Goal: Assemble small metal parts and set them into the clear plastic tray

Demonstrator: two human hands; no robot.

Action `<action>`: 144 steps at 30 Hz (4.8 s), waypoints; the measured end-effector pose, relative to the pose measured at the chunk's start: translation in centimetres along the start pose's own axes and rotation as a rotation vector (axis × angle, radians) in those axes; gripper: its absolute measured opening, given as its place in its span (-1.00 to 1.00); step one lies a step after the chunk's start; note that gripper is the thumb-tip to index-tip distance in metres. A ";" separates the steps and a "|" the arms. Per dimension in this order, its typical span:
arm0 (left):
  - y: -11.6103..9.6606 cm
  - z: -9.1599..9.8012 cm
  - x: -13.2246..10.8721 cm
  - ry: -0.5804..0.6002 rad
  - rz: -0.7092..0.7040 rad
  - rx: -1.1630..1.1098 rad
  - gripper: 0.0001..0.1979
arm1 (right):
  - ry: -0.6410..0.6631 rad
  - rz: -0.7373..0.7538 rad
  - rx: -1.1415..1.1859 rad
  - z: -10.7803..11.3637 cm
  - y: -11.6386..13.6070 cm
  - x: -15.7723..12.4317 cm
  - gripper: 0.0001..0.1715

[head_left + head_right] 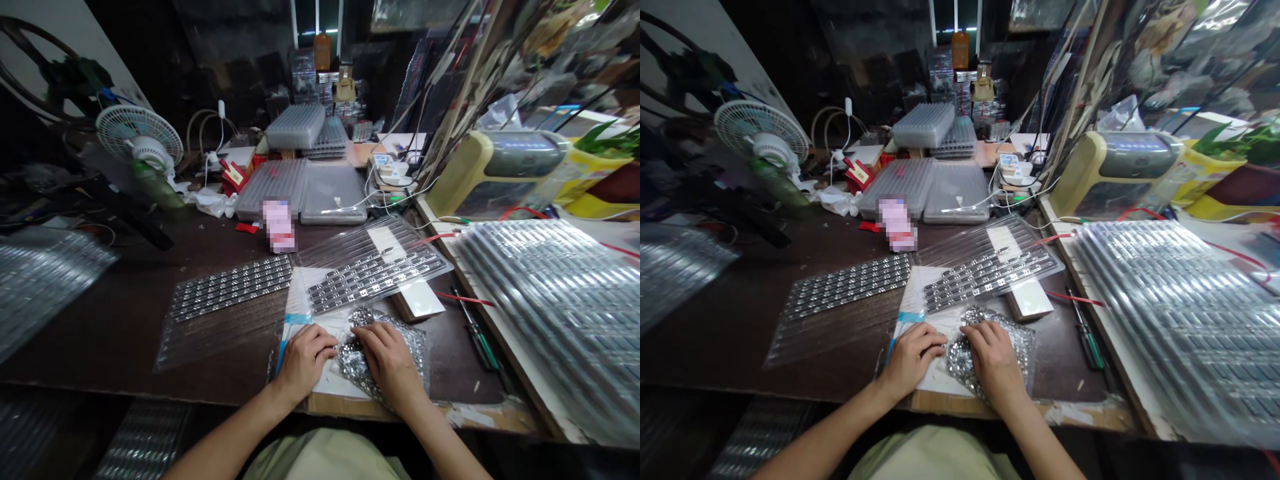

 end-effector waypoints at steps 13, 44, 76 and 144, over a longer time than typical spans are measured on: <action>7.2 6.5 7.7 -0.269 0.257 0.352 -0.95 | -0.097 -0.053 0.199 -0.1 1.5 0.6 -0.75; 5.4 4.6 9.0 -0.110 0.194 0.069 -0.90 | -0.024 -0.089 0.025 -4.0 3.0 1.6 -0.86; 2.2 2.4 -0.7 -0.003 0.211 -0.126 -0.83 | -0.079 -0.027 -0.116 -0.4 0.3 0.1 -0.80; -0.1 0.5 0.1 -0.020 0.014 0.042 -0.86 | -0.077 -0.112 -0.044 0.1 0.2 0.0 -0.87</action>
Point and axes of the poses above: each hand's wrist, its own x-axis towards the middle knuckle, its own z-axis out of the back of the hand, y = z × x, the point moved 4 cm from there along x, towards the middle knuckle, and after that the axes turned 8 degrees about x, right-handed, at the moved point
